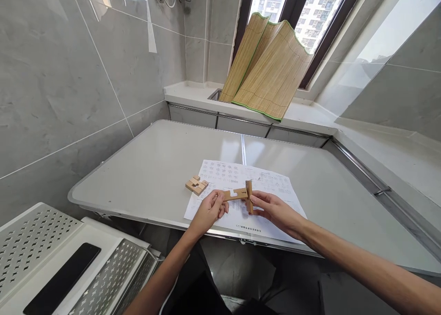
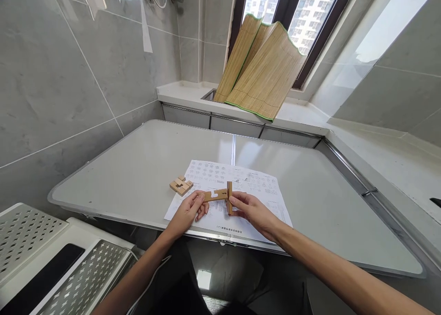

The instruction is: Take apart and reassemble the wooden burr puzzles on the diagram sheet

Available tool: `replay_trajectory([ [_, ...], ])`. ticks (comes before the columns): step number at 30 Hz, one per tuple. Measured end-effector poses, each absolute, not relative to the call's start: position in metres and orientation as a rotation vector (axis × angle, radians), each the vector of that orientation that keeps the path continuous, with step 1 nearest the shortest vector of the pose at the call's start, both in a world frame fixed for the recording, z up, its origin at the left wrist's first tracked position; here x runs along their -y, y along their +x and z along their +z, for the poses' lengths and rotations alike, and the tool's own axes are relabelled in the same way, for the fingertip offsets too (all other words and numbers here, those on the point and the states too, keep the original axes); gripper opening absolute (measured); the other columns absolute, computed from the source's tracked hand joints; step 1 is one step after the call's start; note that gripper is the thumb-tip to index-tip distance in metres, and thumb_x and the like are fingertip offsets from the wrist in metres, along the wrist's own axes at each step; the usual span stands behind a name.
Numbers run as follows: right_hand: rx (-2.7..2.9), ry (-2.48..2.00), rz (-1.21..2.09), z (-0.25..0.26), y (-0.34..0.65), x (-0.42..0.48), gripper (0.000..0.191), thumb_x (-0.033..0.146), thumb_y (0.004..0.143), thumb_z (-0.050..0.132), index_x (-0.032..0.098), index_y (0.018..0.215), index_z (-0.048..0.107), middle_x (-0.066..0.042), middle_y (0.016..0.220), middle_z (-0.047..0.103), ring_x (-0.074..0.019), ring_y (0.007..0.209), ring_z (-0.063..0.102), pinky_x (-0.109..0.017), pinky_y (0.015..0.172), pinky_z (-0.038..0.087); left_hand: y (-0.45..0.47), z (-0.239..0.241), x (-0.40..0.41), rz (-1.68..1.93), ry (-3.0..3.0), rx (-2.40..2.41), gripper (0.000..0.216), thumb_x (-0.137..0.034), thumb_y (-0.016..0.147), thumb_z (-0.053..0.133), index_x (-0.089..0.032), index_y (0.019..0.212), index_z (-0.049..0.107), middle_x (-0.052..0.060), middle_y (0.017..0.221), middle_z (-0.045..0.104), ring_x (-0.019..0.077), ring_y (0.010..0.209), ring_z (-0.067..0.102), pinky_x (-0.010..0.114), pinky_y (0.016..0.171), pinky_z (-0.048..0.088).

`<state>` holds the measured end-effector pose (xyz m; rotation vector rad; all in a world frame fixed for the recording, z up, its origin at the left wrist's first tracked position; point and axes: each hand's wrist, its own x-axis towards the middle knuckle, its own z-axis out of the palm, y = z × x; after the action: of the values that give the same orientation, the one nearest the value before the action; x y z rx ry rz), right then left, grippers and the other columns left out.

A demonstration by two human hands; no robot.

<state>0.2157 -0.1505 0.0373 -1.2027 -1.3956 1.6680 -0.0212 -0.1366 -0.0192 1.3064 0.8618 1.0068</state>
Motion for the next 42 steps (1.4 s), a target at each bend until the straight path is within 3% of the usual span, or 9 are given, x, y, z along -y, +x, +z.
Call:
replay_trajectory([
  [14, 1.455, -1.278, 1.639, 0.034, 0.224, 0.148, 0.052, 0.06, 0.092, 0.072, 0.027, 0.132, 0.076, -0.01, 0.139, 0.068, -0.0298, 0.127, 0.059, -0.046, 0.104, 0.054, -0.022, -0.017, 0.141, 1.012, 1.41, -0.872, 0.038, -0.057, 0.104, 0.047, -0.02, 0.102, 0.056, -0.004, 0.066, 0.057, 0.0107, 0.052, 0.041, 0.026, 0.057, 0.035],
  [17, 1.512, -1.297, 1.591, 0.037, 0.223, 0.151, 0.053, 0.058, 0.092, 0.072, 0.027, 0.135, 0.074, -0.009, 0.134, 0.07, -0.0278, 0.117, 0.063, -0.047, 0.103, 0.055, -0.022, -0.013, 0.143, 0.99, 1.447, -0.889, 0.038, -0.056, 0.105, 0.046, -0.02, 0.102, 0.056, -0.003, 0.069, 0.059, 0.011, 0.053, 0.04, 0.027, 0.057, 0.034],
  [20, 1.552, -1.278, 1.57, 0.04, 0.218, 0.154, 0.049, 0.059, 0.09, 0.073, 0.026, 0.126, 0.079, -0.009, 0.14, 0.066, -0.0268, 0.111, 0.066, -0.047, 0.103, 0.056, -0.022, -0.009, 0.145, 0.935, 1.491, -0.899, 0.04, -0.058, 0.105, 0.045, -0.02, 0.103, 0.058, -0.001, 0.072, 0.062, 0.0118, 0.054, 0.04, 0.027, 0.057, 0.034],
  [23, 1.556, -1.243, 1.568, 0.042, 0.212, 0.156, 0.047, 0.06, 0.088, 0.076, 0.024, 0.117, 0.082, -0.01, 0.145, 0.063, -0.0287, 0.118, 0.066, -0.046, 0.104, 0.056, -0.023, -0.005, 0.147, 0.902, 1.519, -0.905, 0.039, -0.057, 0.105, 0.046, -0.02, 0.102, 0.059, -0.001, 0.072, 0.064, 0.0123, 0.054, 0.04, 0.028, 0.058, 0.034],
  [28, 1.453, -1.196, 1.614, 0.035, 0.211, 0.15, 0.062, 0.056, 0.084, 0.082, 0.024, 0.136, 0.072, -0.009, 0.121, 0.078, -0.0283, 0.107, 0.073, -0.052, 0.106, 0.056, -0.024, -0.005, 0.146, 0.92, 1.502, -0.896, 0.038, -0.055, 0.105, 0.046, -0.021, 0.102, 0.06, -0.001, 0.073, 0.065, 0.0119, 0.053, 0.04, 0.027, 0.057, 0.034],
  [37, 1.528, -1.104, 1.681, 0.037, 0.199, 0.144, 0.06, 0.053, 0.082, 0.085, 0.02, 0.131, 0.074, -0.007, 0.105, 0.083, -0.0313, 0.109, 0.076, -0.056, 0.109, 0.055, -0.023, -0.002, 0.146, 0.833, 1.629, -0.913, 0.034, -0.05, 0.105, 0.049, -0.02, 0.096, 0.062, -0.003, 0.064, 0.059, 0.0129, 0.054, 0.044, 0.026, 0.057, 0.035],
  [42, 1.522, -1.153, 1.634, 0.039, 0.192, 0.14, 0.062, 0.052, 0.08, 0.086, 0.02, 0.132, 0.074, -0.007, 0.108, 0.082, -0.0324, 0.112, 0.075, -0.055, 0.11, 0.054, -0.024, 0.0, 0.146, 0.866, 1.601, -0.923, 0.034, -0.049, 0.105, 0.048, -0.02, 0.095, 0.061, -0.002, 0.068, 0.062, 0.0124, 0.054, 0.044, 0.026, 0.058, 0.035],
])
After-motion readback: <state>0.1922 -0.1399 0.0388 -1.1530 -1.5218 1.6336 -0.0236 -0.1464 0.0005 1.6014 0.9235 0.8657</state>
